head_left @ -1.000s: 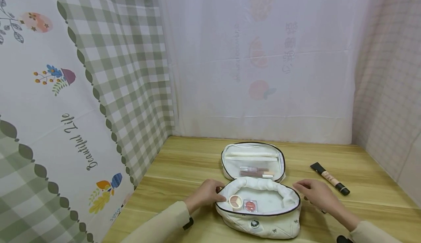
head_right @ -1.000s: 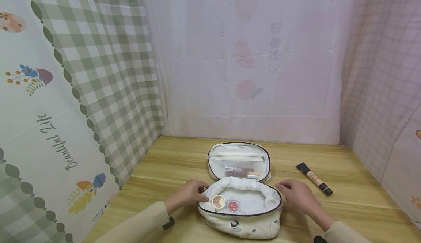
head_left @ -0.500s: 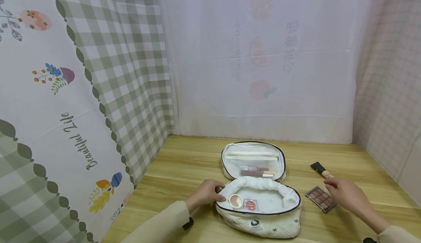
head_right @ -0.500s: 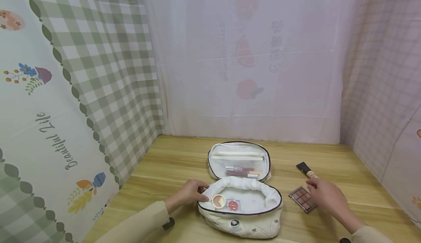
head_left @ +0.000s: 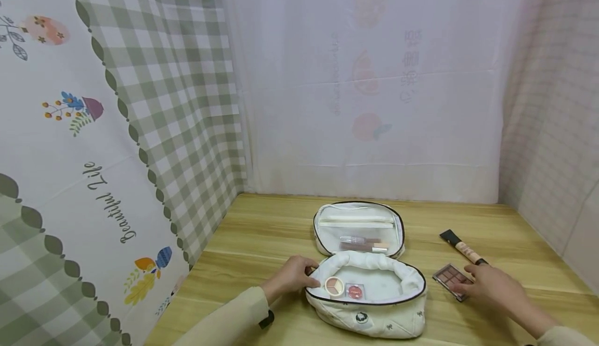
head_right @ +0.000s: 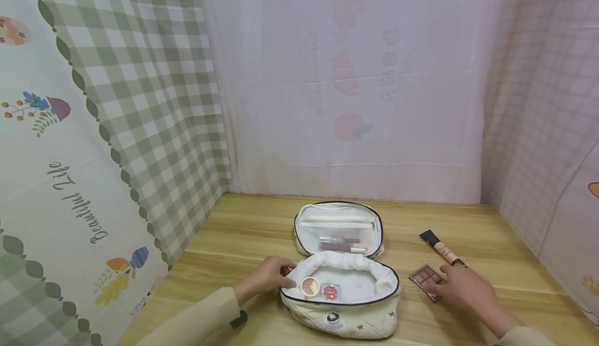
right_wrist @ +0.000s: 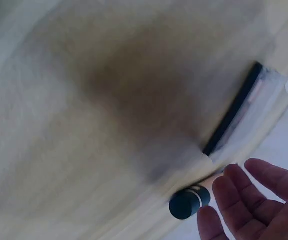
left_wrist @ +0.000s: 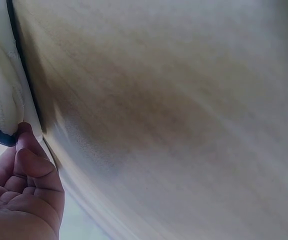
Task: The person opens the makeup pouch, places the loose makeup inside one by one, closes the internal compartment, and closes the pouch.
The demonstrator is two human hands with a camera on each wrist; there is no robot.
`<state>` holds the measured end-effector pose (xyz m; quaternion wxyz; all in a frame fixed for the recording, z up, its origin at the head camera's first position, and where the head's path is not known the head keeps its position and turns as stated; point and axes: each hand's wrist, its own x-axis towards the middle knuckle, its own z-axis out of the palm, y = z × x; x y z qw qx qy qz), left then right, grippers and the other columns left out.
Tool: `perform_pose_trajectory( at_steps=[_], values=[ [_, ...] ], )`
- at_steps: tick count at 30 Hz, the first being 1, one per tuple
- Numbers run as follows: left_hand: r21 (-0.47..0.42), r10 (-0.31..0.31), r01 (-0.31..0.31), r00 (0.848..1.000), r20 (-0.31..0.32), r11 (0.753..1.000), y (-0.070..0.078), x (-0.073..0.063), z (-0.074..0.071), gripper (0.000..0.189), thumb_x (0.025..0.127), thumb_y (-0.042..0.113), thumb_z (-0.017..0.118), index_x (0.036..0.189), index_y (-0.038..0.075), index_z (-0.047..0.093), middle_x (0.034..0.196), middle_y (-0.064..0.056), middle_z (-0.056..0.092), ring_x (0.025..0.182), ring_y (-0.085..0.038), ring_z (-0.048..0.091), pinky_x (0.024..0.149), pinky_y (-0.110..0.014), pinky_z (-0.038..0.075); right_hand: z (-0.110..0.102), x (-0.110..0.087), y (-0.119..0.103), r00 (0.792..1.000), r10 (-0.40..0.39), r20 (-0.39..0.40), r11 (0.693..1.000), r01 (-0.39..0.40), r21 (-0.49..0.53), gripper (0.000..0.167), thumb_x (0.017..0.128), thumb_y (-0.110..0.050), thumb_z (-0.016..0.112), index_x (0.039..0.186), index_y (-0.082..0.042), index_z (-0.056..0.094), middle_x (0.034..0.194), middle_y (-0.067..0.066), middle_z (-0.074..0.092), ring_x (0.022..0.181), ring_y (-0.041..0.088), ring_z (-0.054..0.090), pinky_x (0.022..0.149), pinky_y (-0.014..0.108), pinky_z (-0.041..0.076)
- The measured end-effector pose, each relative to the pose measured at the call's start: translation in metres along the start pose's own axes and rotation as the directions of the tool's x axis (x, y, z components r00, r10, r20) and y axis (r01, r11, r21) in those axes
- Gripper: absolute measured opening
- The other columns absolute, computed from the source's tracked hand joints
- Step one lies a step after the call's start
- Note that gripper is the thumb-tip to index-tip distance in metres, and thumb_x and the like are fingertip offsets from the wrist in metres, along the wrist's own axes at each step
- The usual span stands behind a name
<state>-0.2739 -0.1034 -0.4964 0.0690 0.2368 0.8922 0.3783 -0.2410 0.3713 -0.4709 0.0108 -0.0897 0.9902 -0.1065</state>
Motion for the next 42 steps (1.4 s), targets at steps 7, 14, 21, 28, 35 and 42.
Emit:
perform_pose_trajectory(
  at_steps=[7,14,21,28,35,42],
  values=[
    [0.008,0.009,-0.009,1.000,-0.003,1.000,-0.004,0.001,0.003,0.031,0.074,0.005,0.084,0.103,0.003,0.074,0.065,0.009,0.052,0.058,-0.001,0.045,0.055,-0.018,0.040,0.010,-0.004,-0.004,1.000,-0.001,-0.030,0.999,0.000,-0.035,0.070,0.074,-0.060,0.077,0.099,0.004,0.066,0.086,0.014,0.061,0.078,0.030,0.058,0.058,0.049,0.048],
    [0.023,0.024,-0.024,1.000,-0.003,0.999,-0.003,0.002,0.004,0.032,0.074,0.005,0.084,0.104,0.002,0.074,0.064,0.010,0.050,0.057,0.000,0.044,0.053,-0.018,0.039,0.011,-0.006,-0.006,0.999,0.016,-0.036,0.999,-0.018,-0.036,0.072,0.073,-0.057,0.079,0.100,0.007,0.064,0.087,0.019,0.060,0.080,0.033,0.058,0.060,0.051,0.048],
    [0.003,0.021,-0.021,1.000,0.000,1.000,-0.005,0.002,0.005,0.034,0.074,0.005,0.084,0.105,0.000,0.073,0.066,0.010,0.052,0.059,0.000,0.045,0.055,-0.018,0.040,0.010,-0.005,-0.004,0.999,0.040,0.015,0.999,-0.040,-0.007,0.069,0.073,-0.059,0.078,0.096,0.004,0.063,0.083,0.009,0.057,0.074,0.025,0.052,0.056,0.043,0.044],
    [-0.004,0.027,-0.027,1.000,-0.003,1.000,-0.010,0.003,0.006,0.032,0.074,0.004,0.084,0.104,0.000,0.073,0.066,0.010,0.052,0.059,0.000,0.045,0.054,-0.018,0.040,0.009,-0.003,-0.004,0.998,0.039,0.048,0.999,-0.040,0.026,0.061,0.076,-0.053,0.079,0.097,0.002,0.064,0.079,0.001,0.054,0.070,0.021,0.048,0.055,0.039,0.040],
    [-0.021,0.020,-0.020,1.000,-0.005,1.000,-0.010,0.003,0.006,0.034,0.074,0.004,0.084,0.105,-0.001,0.073,0.066,0.009,0.052,0.059,0.000,0.045,0.054,-0.018,0.040,0.008,-0.002,-0.003,1.000,0.009,0.020,1.000,-0.010,0.030,0.060,0.077,-0.047,0.080,0.102,0.005,0.065,0.083,0.004,0.055,0.073,0.021,0.048,0.058,0.038,0.041],
    [-0.017,0.018,-0.019,1.000,-0.004,1.000,-0.009,0.002,0.006,0.032,0.075,0.004,0.084,0.105,0.000,0.074,0.065,0.010,0.050,0.058,0.000,0.044,0.054,-0.017,0.038,0.010,-0.001,-0.004,0.998,-0.024,-0.063,0.998,0.027,0.048,0.038,0.072,-0.036,0.081,0.085,-0.009,0.059,0.076,0.002,0.046,0.068,0.018,0.042,0.055,0.034,0.033]
  ],
)
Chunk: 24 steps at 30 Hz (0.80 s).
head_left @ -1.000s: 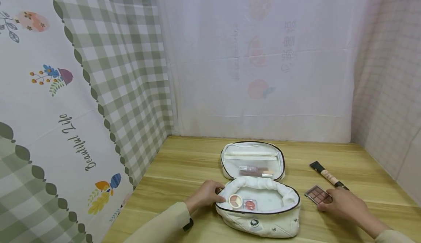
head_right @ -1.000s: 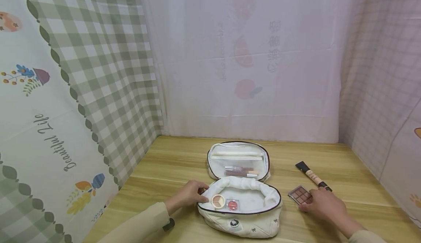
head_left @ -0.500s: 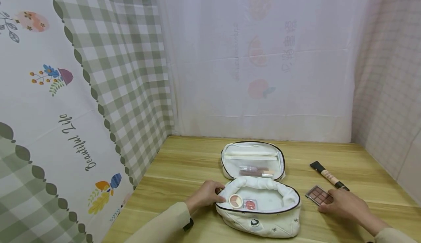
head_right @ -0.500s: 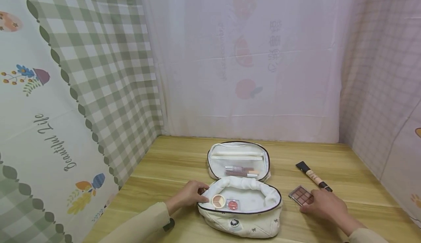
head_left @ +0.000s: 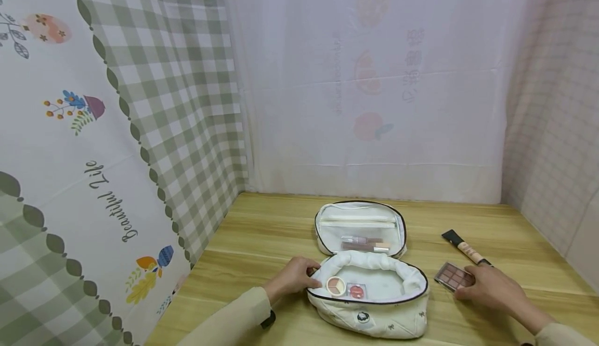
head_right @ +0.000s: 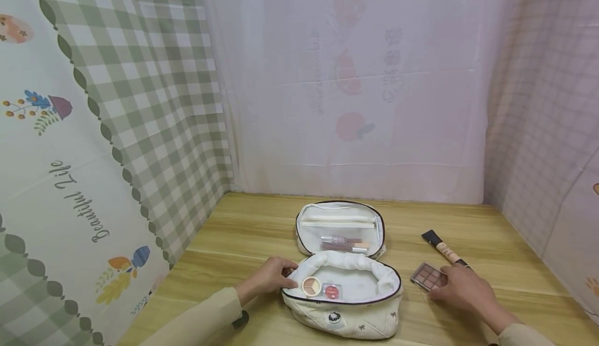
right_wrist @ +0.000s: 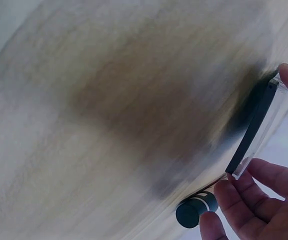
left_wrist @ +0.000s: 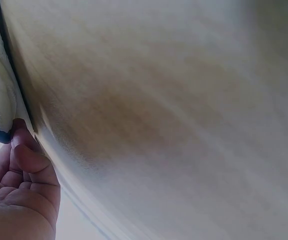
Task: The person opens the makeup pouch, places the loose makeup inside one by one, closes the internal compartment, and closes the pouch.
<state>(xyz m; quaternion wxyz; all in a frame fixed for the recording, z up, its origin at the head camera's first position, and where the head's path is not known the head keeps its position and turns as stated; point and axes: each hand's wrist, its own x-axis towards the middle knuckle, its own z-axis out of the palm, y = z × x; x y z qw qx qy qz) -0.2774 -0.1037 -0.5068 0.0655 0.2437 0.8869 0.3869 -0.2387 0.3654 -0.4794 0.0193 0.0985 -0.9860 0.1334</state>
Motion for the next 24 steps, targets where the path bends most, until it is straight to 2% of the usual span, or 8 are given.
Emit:
perform_pose_trajectory(
  at_steps=[2,9,13,17,21,24],
  values=[
    [-0.002,-0.002,0.002,1.000,0.000,1.000,0.000,0.000,0.000,0.032,0.075,0.004,0.084,0.105,0.000,0.073,0.065,0.010,0.050,0.058,0.000,0.044,0.054,-0.017,0.038,0.000,0.001,-0.001,1.000,-0.008,-0.009,1.000,0.008,-0.002,0.038,0.072,-0.036,0.081,0.086,-0.008,0.059,0.076,0.002,0.046,0.068,0.018,0.042,0.055,0.034,0.034],
    [-0.008,-0.016,0.016,1.000,0.002,1.000,0.001,0.001,0.000,0.032,0.075,0.003,0.084,0.105,0.000,0.074,0.065,0.009,0.050,0.058,-0.001,0.045,0.054,-0.018,0.039,-0.002,0.004,-0.003,0.999,-0.027,-0.021,1.000,0.027,-0.002,0.051,0.071,-0.036,0.082,0.102,0.000,0.065,0.082,0.004,0.054,0.071,0.019,0.046,0.056,0.036,0.038],
    [-0.008,-0.013,0.013,1.000,0.003,1.000,0.000,0.001,0.001,0.031,0.075,0.003,0.084,0.105,0.001,0.074,0.064,0.009,0.049,0.057,-0.001,0.044,0.053,-0.017,0.038,-0.003,0.005,-0.002,0.998,-0.038,-0.049,0.999,0.038,-0.007,0.060,0.071,-0.034,0.082,0.111,0.007,0.064,0.094,0.018,0.062,0.075,0.023,0.052,0.059,0.039,0.043],
    [-0.004,-0.007,0.007,1.000,0.001,1.000,0.000,0.001,0.001,0.030,0.075,0.003,0.084,0.104,0.001,0.074,0.064,0.010,0.048,0.057,-0.001,0.043,0.053,-0.017,0.037,-0.005,0.007,-0.003,0.995,-0.056,-0.078,0.998,0.057,0.005,0.063,0.072,-0.033,0.082,0.115,0.010,0.063,0.105,0.027,0.062,0.080,0.026,0.055,0.063,0.042,0.046],
    [-0.001,-0.002,0.002,1.000,-0.006,1.000,0.000,0.001,0.001,0.030,0.075,0.004,0.084,0.103,0.002,0.075,0.064,0.010,0.049,0.058,0.000,0.043,0.054,-0.017,0.037,-0.007,0.010,-0.005,0.996,-0.032,-0.089,0.999,0.036,0.036,0.069,0.073,-0.038,0.083,0.119,0.009,0.062,0.115,0.034,0.058,0.088,0.037,0.060,0.066,0.050,0.049],
    [0.001,-0.003,0.003,1.000,-0.010,1.000,-0.001,0.001,0.001,0.030,0.074,0.004,0.084,0.103,0.003,0.075,0.064,0.010,0.050,0.058,0.000,0.044,0.054,-0.017,0.037,-0.010,0.011,-0.009,0.997,-0.003,-0.076,0.998,0.008,0.060,0.076,0.075,-0.043,0.082,0.125,0.010,0.059,0.126,0.041,0.050,0.100,0.050,0.059,0.070,0.056,0.049]
  ],
)
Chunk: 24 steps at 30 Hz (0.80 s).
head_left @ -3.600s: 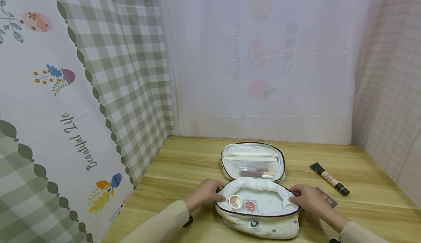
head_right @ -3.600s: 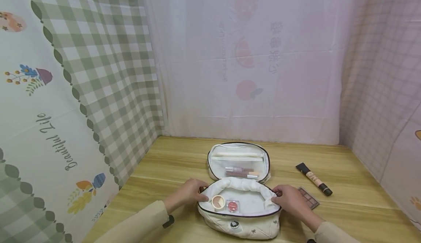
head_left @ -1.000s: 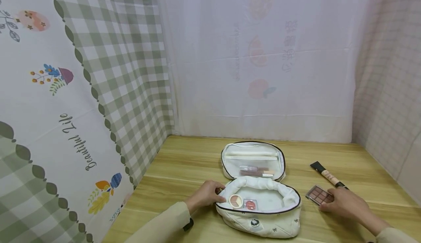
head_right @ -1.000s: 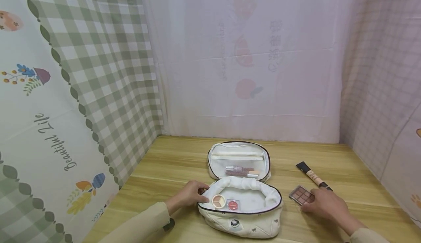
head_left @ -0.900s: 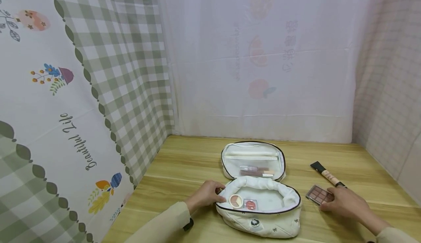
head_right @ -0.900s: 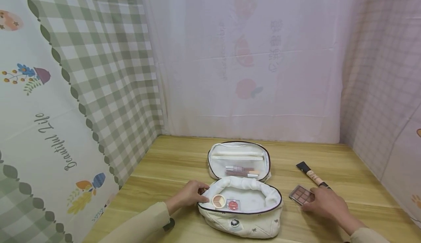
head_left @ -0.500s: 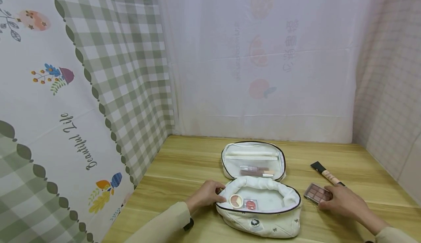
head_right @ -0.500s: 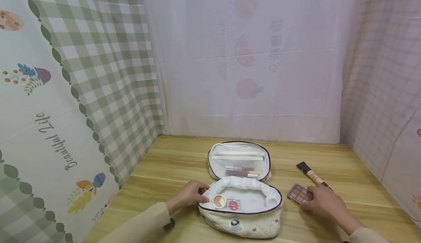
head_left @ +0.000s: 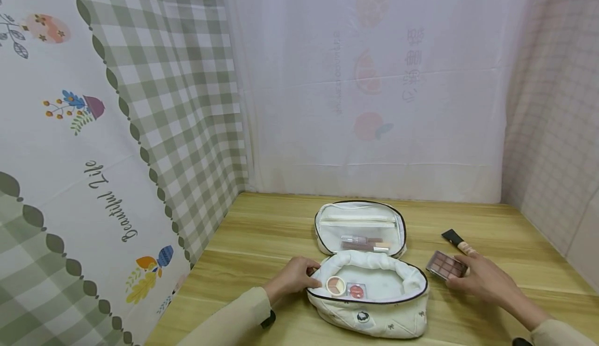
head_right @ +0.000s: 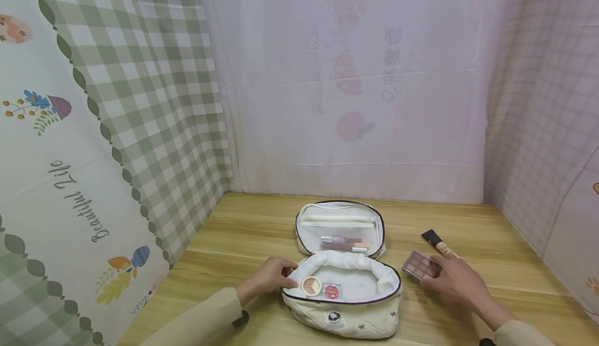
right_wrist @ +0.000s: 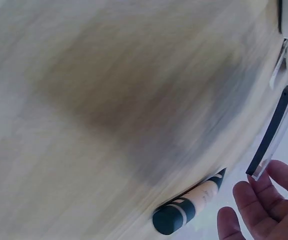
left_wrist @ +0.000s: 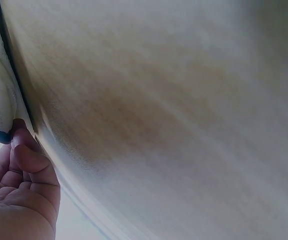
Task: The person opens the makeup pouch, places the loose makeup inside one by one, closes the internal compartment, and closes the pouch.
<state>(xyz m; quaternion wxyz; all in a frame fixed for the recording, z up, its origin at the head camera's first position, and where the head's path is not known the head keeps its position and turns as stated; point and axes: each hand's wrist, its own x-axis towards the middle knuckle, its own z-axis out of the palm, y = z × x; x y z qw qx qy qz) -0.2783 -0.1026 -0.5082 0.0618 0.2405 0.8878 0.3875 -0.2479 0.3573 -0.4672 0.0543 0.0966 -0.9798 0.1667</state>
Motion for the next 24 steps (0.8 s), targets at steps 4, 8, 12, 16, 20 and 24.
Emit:
perform_pose_trajectory(
  at_steps=[4,8,12,16,20,24],
  values=[
    [-0.002,0.001,-0.001,1.000,0.002,1.000,0.000,0.000,0.000,0.029,0.074,0.003,0.084,0.102,0.004,0.075,0.063,0.010,0.049,0.057,0.000,0.043,0.052,-0.017,0.036,-0.004,0.004,-0.008,1.000,-0.013,-0.007,1.000,0.013,0.015,0.077,0.077,-0.044,0.081,0.125,0.012,0.058,0.129,0.044,0.046,0.106,0.057,0.055,0.075,0.059,0.048],
    [-0.007,0.004,-0.004,1.000,0.003,1.000,0.001,-0.001,0.000,0.028,0.074,0.003,0.084,0.101,0.003,0.075,0.063,0.010,0.048,0.055,0.000,0.043,0.051,-0.017,0.035,-0.007,0.007,-0.019,0.999,-0.039,-0.028,0.999,0.040,0.013,0.073,0.077,-0.042,0.081,0.124,0.010,0.060,0.121,0.041,0.052,0.097,0.050,0.060,0.071,0.056,0.049],
    [-0.012,0.001,-0.001,1.000,0.004,1.000,0.002,-0.001,0.000,0.029,0.074,0.002,0.084,0.102,0.002,0.075,0.063,0.010,0.049,0.055,0.000,0.043,0.051,-0.017,0.036,-0.008,0.009,-0.030,0.998,-0.057,-0.039,0.998,0.058,0.022,0.072,0.075,-0.043,0.083,0.121,0.009,0.062,0.113,0.037,0.057,0.094,0.048,0.060,0.067,0.056,0.049],
    [-0.014,0.006,-0.006,1.000,0.003,1.000,0.002,-0.001,0.000,0.028,0.074,0.002,0.083,0.101,0.003,0.075,0.063,0.010,0.048,0.055,0.000,0.043,0.051,-0.017,0.035,-0.008,0.011,-0.041,0.995,-0.080,-0.066,0.996,0.082,0.026,0.072,0.072,-0.042,0.085,0.119,0.008,0.064,0.113,0.037,0.058,0.104,0.055,0.055,0.075,0.062,0.048],
    [-0.009,0.010,-0.010,1.000,0.003,1.000,0.002,-0.001,0.000,0.028,0.074,0.002,0.083,0.101,0.003,0.075,0.063,0.010,0.048,0.056,0.000,0.043,0.052,-0.017,0.035,-0.006,0.012,-0.052,0.993,-0.095,-0.064,0.994,0.098,0.053,0.073,0.072,-0.042,0.085,0.122,0.006,0.064,0.119,0.038,0.056,0.107,0.057,0.054,0.080,0.065,0.045],
    [-0.009,0.003,-0.003,1.000,0.005,1.000,0.002,-0.001,0.000,0.029,0.075,0.002,0.083,0.102,0.003,0.075,0.064,0.010,0.049,0.056,0.000,0.044,0.052,-0.017,0.037,-0.004,0.011,-0.064,0.991,-0.122,-0.060,0.990,0.126,0.069,0.073,0.071,-0.043,0.085,0.124,0.002,0.064,0.121,0.034,0.057,0.109,0.054,0.054,0.081,0.065,0.045]
  ],
)
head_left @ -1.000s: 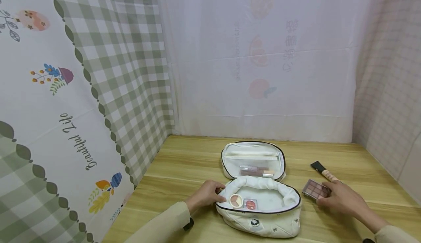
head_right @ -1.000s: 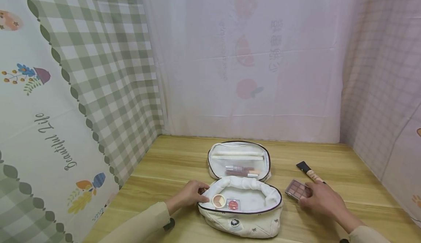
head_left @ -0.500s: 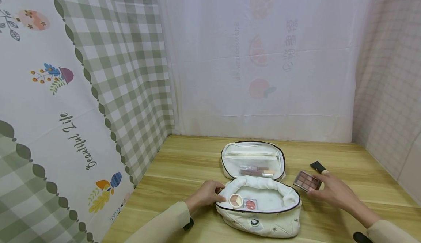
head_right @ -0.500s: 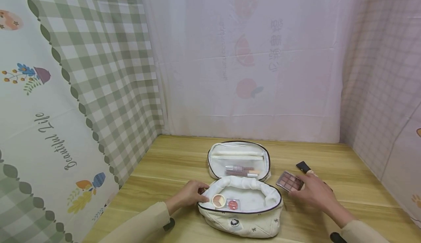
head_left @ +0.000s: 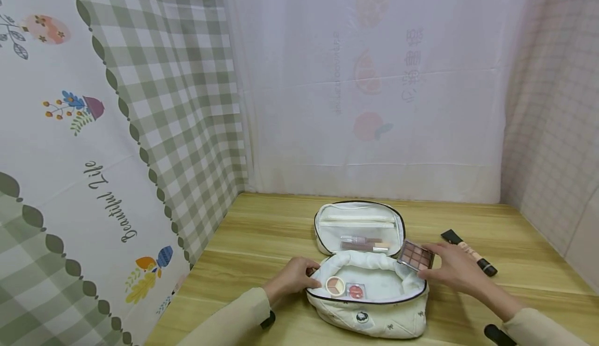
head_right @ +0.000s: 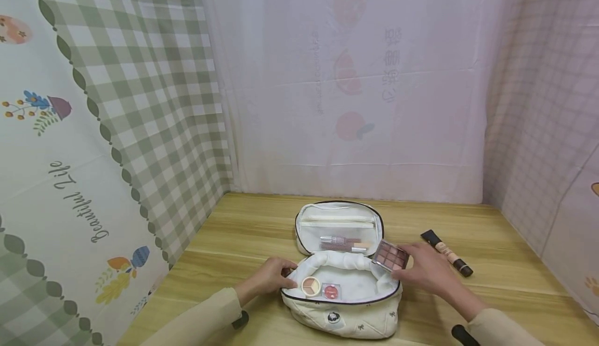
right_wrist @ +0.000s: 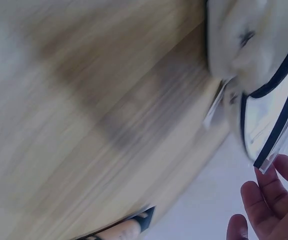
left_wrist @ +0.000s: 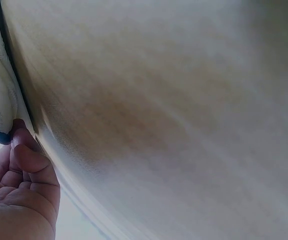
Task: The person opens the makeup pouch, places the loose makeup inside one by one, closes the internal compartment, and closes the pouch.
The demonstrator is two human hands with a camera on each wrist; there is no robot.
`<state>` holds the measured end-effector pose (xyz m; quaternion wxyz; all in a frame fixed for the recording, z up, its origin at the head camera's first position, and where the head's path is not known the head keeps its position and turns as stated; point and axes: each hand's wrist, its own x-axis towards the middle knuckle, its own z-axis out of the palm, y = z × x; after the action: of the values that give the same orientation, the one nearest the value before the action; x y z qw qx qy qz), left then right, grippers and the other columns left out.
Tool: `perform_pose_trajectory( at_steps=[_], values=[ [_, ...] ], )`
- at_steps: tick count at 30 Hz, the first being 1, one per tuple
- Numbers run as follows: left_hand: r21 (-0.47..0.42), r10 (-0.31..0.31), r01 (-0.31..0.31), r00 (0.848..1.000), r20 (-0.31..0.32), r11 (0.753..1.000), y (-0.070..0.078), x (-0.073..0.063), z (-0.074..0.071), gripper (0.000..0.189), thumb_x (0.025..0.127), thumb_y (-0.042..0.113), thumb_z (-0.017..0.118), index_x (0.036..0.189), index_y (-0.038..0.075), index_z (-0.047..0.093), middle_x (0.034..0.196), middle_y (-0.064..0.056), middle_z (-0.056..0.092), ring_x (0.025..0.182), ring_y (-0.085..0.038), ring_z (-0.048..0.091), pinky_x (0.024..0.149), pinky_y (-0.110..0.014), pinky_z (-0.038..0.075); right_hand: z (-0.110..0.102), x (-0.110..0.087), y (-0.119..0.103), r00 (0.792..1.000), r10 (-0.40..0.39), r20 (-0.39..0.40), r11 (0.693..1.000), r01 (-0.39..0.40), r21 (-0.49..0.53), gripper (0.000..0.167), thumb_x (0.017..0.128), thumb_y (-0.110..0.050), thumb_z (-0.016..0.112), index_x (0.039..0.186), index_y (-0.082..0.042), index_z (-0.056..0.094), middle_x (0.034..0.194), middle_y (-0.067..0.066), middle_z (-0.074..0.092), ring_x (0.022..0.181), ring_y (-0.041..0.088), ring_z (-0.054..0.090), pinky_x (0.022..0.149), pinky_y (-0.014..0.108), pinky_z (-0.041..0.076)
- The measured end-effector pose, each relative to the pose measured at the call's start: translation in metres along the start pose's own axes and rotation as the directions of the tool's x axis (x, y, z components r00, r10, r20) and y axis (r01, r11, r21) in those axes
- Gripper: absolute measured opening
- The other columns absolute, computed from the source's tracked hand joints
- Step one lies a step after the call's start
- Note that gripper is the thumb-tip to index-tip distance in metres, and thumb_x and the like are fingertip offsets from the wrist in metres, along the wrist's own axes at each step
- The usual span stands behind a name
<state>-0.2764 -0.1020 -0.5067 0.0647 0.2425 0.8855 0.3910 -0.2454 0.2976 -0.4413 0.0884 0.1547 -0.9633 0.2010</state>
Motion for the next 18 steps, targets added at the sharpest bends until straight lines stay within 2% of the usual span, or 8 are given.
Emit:
perform_pose_trajectory(
  at_steps=[8,18],
  values=[
    [-0.002,0.002,-0.002,1.000,0.002,1.000,-0.001,0.000,0.000,0.029,0.075,0.003,0.084,0.102,0.003,0.075,0.064,0.010,0.050,0.056,0.000,0.044,0.052,-0.017,0.038,0.010,0.003,-0.025,0.997,-0.081,0.017,0.996,0.081,-0.020,0.074,0.065,-0.045,0.088,0.122,-0.002,0.067,0.116,0.023,0.063,0.106,0.047,0.058,0.081,0.066,0.043],
    [0.010,-0.010,0.010,1.000,-0.003,1.000,-0.001,0.000,0.000,0.030,0.075,0.004,0.084,0.103,0.004,0.075,0.065,0.009,0.051,0.057,-0.001,0.045,0.053,-0.018,0.038,0.027,0.007,-0.049,0.982,-0.178,0.064,0.984,0.178,0.007,0.076,0.058,-0.043,0.088,0.120,-0.005,0.069,0.117,0.019,0.064,0.107,0.043,0.057,0.086,0.066,0.042]
  ],
)
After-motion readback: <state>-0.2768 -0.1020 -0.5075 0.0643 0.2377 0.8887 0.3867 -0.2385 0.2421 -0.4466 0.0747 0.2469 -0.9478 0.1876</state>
